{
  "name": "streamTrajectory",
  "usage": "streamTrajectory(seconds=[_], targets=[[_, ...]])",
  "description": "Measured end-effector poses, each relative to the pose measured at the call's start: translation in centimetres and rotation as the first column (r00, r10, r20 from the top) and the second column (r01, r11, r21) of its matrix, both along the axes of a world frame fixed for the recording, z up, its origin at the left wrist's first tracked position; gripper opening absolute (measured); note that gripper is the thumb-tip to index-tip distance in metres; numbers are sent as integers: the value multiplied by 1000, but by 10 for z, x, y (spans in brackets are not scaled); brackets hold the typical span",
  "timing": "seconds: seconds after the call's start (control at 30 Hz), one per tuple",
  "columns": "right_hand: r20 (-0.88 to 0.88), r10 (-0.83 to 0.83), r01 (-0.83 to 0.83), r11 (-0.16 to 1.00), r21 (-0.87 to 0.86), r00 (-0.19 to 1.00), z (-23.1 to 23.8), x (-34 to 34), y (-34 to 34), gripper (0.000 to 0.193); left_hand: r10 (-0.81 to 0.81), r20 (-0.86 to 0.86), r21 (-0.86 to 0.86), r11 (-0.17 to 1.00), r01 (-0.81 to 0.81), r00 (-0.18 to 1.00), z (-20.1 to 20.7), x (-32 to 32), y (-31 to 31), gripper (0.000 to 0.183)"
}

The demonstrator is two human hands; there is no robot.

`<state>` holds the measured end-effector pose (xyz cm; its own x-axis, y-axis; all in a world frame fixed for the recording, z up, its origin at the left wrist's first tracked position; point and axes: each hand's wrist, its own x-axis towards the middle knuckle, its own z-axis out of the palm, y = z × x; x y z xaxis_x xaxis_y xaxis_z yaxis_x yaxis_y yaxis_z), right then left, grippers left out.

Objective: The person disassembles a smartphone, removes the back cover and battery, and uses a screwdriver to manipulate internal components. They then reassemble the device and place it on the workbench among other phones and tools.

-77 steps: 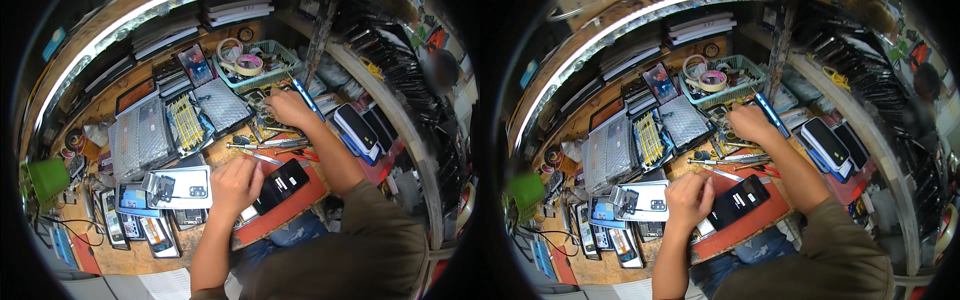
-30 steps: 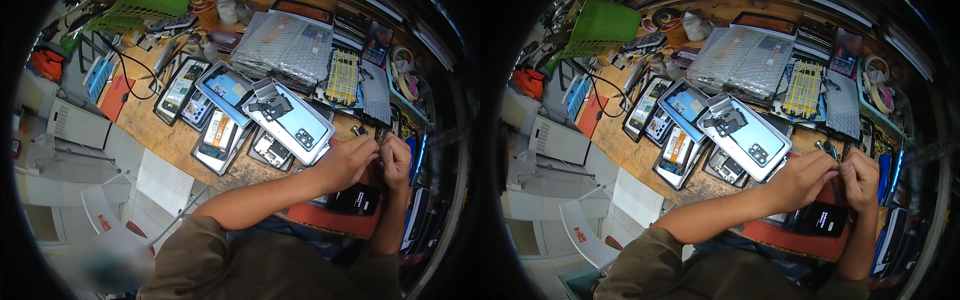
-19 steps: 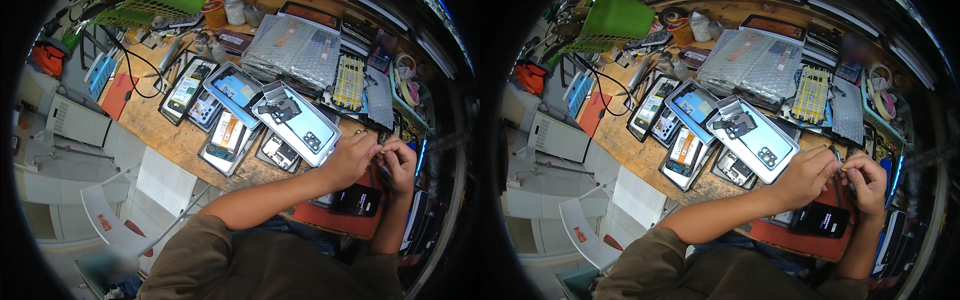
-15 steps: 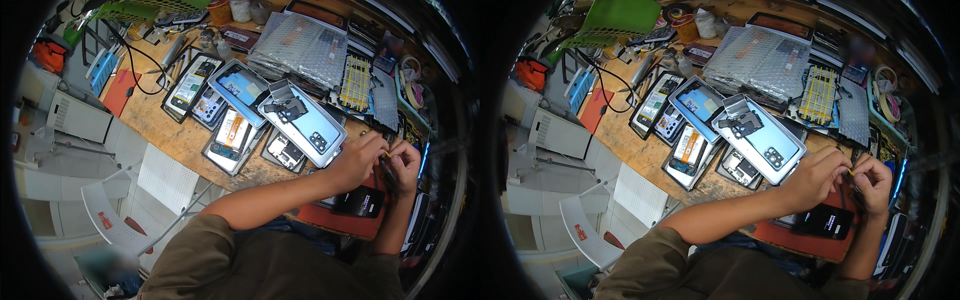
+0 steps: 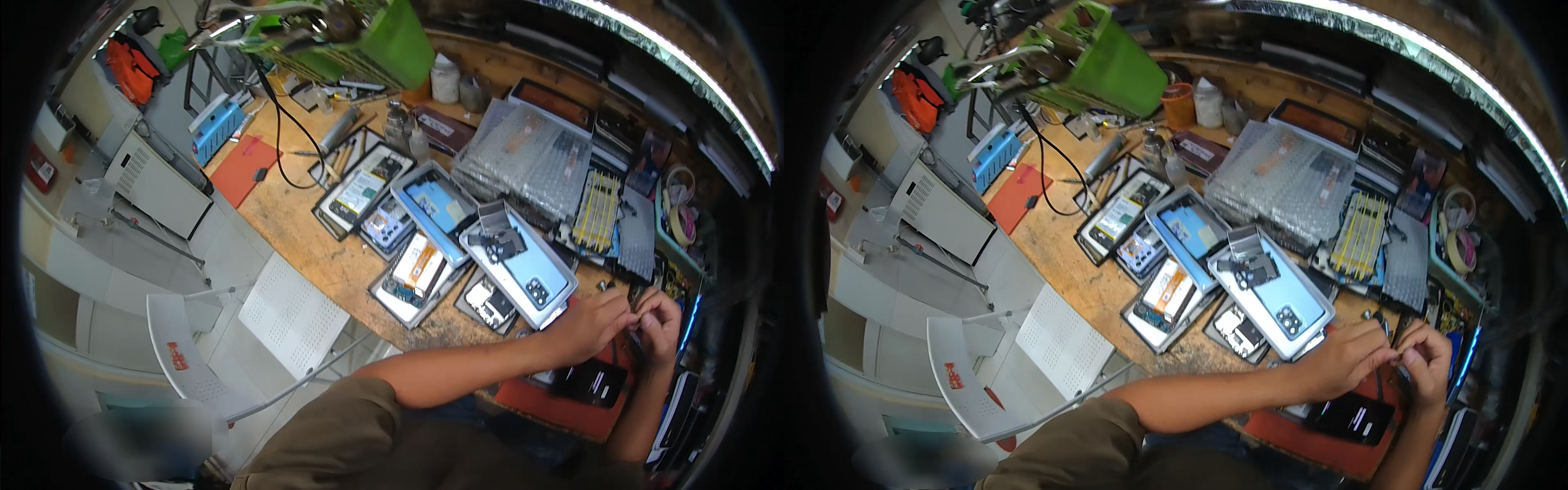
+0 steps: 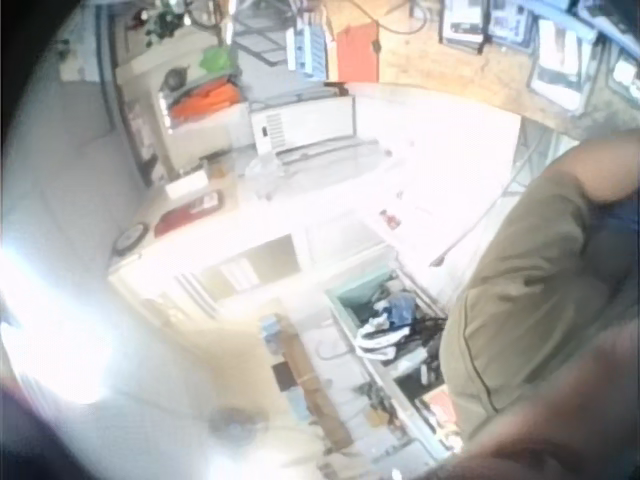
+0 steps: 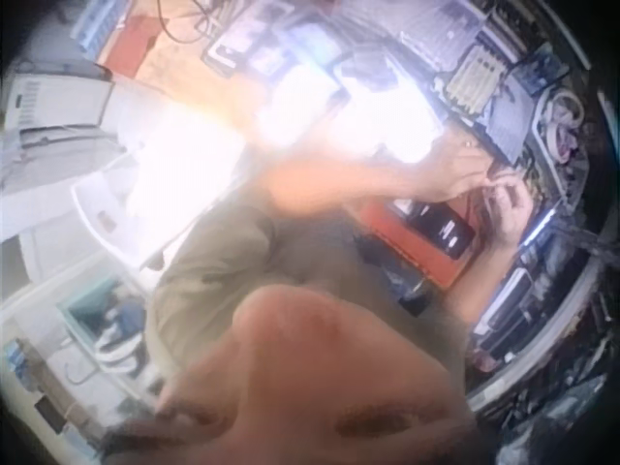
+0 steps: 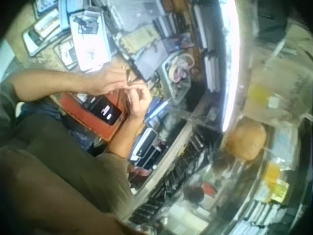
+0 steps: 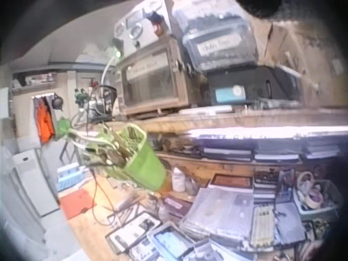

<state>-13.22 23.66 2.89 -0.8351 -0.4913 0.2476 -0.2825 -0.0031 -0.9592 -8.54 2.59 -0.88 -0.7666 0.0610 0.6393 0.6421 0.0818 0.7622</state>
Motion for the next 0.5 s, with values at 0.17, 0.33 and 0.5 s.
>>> streamTrajectory(seconds=[0.17, 0.33, 0.5], targets=[[31, -36, 40, 991, -124, 999, -2, -6, 5, 25, 77, -153, 80, 995, -65, 985, 30, 10, -21, 14], [31, -231, 230, 933, -276, 973, -2, -25, 22, 21, 659, -169, 799, 527, -290, 733, 83, 4, -180, 15], [85, -313, 318, 848, -423, 946, -13, -42, 28, 20, 175, 252, 968, -22, -252, 952, 121, -27, -447, 46]])
